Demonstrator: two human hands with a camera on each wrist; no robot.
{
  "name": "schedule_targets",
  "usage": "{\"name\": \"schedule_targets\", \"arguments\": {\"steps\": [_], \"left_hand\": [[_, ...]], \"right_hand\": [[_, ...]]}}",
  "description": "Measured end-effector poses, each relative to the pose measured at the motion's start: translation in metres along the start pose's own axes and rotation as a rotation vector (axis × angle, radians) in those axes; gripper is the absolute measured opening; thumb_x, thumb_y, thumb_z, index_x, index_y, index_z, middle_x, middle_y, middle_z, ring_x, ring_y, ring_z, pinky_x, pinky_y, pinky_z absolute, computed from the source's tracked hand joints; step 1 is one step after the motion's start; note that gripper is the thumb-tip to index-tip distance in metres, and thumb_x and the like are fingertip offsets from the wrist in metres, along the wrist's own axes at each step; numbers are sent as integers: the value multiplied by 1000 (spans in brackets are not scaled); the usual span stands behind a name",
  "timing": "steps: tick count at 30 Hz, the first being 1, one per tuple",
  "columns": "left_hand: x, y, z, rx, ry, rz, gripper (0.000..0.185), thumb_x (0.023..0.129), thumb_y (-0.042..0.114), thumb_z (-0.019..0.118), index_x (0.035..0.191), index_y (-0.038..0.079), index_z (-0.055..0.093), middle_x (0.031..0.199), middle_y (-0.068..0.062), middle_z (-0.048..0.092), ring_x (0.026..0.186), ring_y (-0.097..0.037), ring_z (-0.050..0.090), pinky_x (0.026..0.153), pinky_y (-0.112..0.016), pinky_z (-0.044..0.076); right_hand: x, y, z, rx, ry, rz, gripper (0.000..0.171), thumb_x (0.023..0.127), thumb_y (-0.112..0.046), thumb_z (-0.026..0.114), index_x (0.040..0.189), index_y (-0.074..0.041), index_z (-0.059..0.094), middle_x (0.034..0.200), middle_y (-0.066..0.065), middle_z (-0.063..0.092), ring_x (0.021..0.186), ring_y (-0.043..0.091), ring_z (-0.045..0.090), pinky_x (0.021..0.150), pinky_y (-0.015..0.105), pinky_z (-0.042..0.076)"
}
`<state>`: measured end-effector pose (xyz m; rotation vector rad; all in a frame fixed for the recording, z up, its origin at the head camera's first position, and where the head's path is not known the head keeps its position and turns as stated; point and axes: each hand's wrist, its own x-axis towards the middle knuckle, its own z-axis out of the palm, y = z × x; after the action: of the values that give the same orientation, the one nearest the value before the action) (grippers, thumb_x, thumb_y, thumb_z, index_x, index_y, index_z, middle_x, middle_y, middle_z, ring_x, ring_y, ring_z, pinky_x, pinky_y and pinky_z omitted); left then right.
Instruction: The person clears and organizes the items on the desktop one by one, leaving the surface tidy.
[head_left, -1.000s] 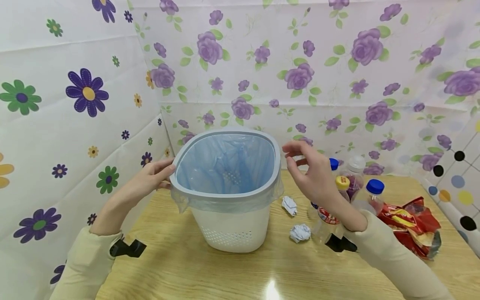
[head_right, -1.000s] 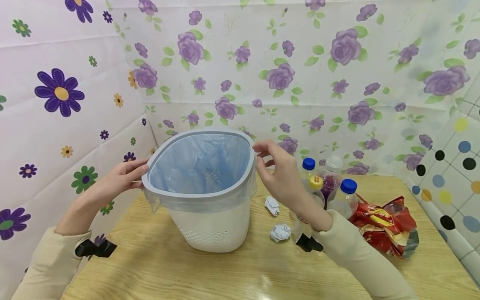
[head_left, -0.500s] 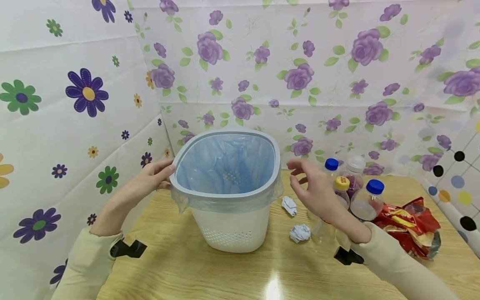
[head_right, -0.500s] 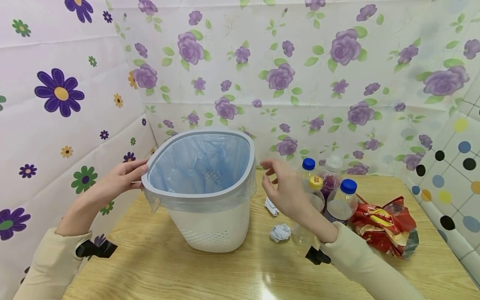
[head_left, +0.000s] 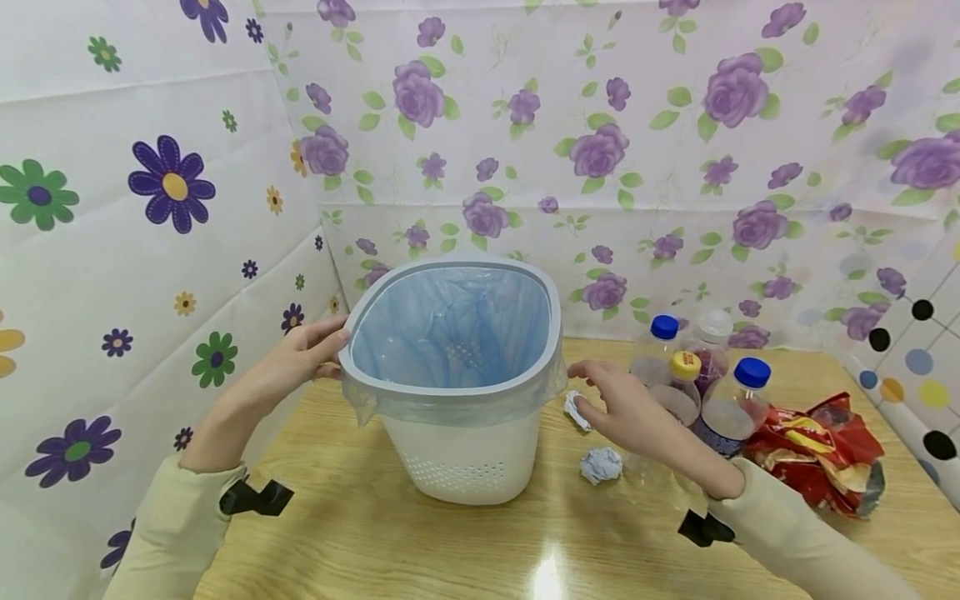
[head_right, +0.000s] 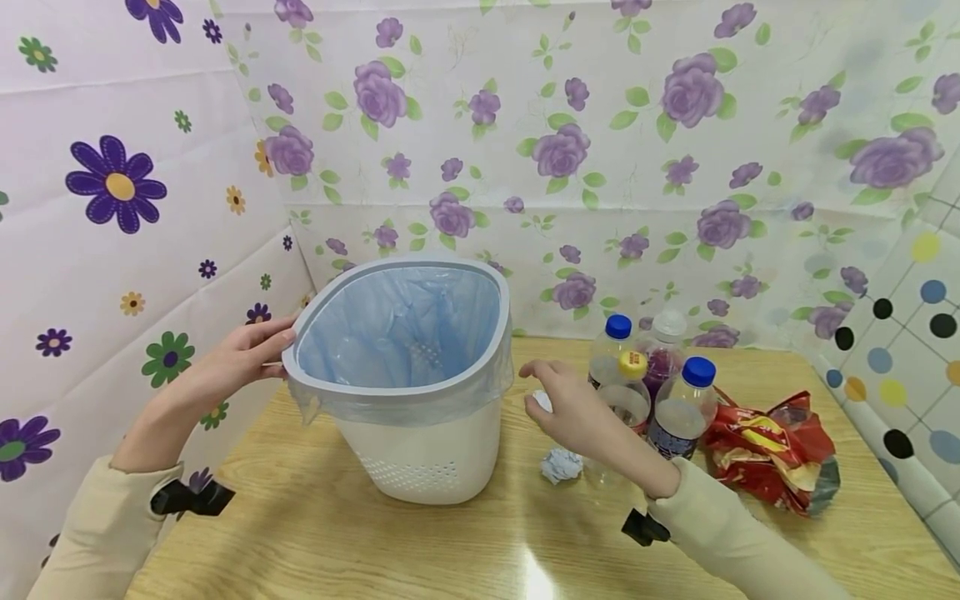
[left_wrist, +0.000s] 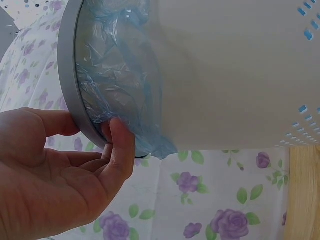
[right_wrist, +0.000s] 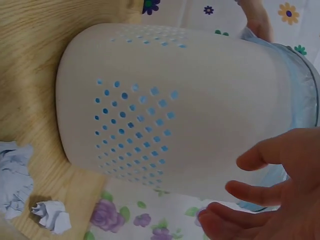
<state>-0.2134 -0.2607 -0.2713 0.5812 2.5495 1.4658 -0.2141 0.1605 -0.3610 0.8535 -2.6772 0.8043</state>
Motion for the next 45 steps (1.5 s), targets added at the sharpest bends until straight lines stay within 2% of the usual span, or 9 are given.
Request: {"name": "schedule_targets", "arguments": {"steps": [10,17,24,27,30,37,45], "left_hand": [[-1,0,0,1,-3,4,54,106,30,37,150,0,30,116,-15,60,93,-5,62,83,-20,54],[-2,0,0,-8,-1,2,54,106,29,37,150,-2,28,117,-14,59,92,-4,62,83,-19,54],[-1,-1,0,-4,1,6,54,106,30,37,150,-1,29,115,-15,60,92,-5,62,82,-19,54],[-1,-1,0,-5,0,7,54,106,30,37,150,-1,30,114,-13,60,92,-5,62,82,-19,54],[-2,-1,0,-9,1,11,54,106,29,37,149,-2,30,115,-13,60,92,-4,62,82,-19,54],[-2,-1,0,-8,-1,11,54,106,29,36,150,-2,28,120,-21,57,92,-4,62,82,-19,54],[-1,-1,1,-22,-3,6,55,106,29,36,150,-2,27,122,-24,56,93,-4,63,82,-20,55]], "right_hand": [[-9,9,14,-53,-169,23,26,92,-16,63,117,-9,60,115,14,65,104,29,64,85,44,55],[-11,15,23,-68,-302,63,27,89,-18,68,114,-13,61,108,9,63,85,16,61,70,30,52],[-13,21,31,-78,-403,65,31,86,-20,72,114,-11,63,109,10,65,91,19,64,73,34,53],[-14,22,33,-119,-422,51,30,84,-19,73,111,-12,63,108,12,67,83,18,63,68,33,51],[-15,22,36,-139,-454,80,31,82,-19,74,110,-13,63,111,13,66,81,19,60,65,34,49],[-19,29,45,-72,-532,186,40,79,-12,78,115,-11,60,119,19,61,101,29,61,82,46,52],[-24,35,56,-58,-586,224,50,72,-2,80,117,-9,59,120,19,58,105,33,58,84,50,52]]}}
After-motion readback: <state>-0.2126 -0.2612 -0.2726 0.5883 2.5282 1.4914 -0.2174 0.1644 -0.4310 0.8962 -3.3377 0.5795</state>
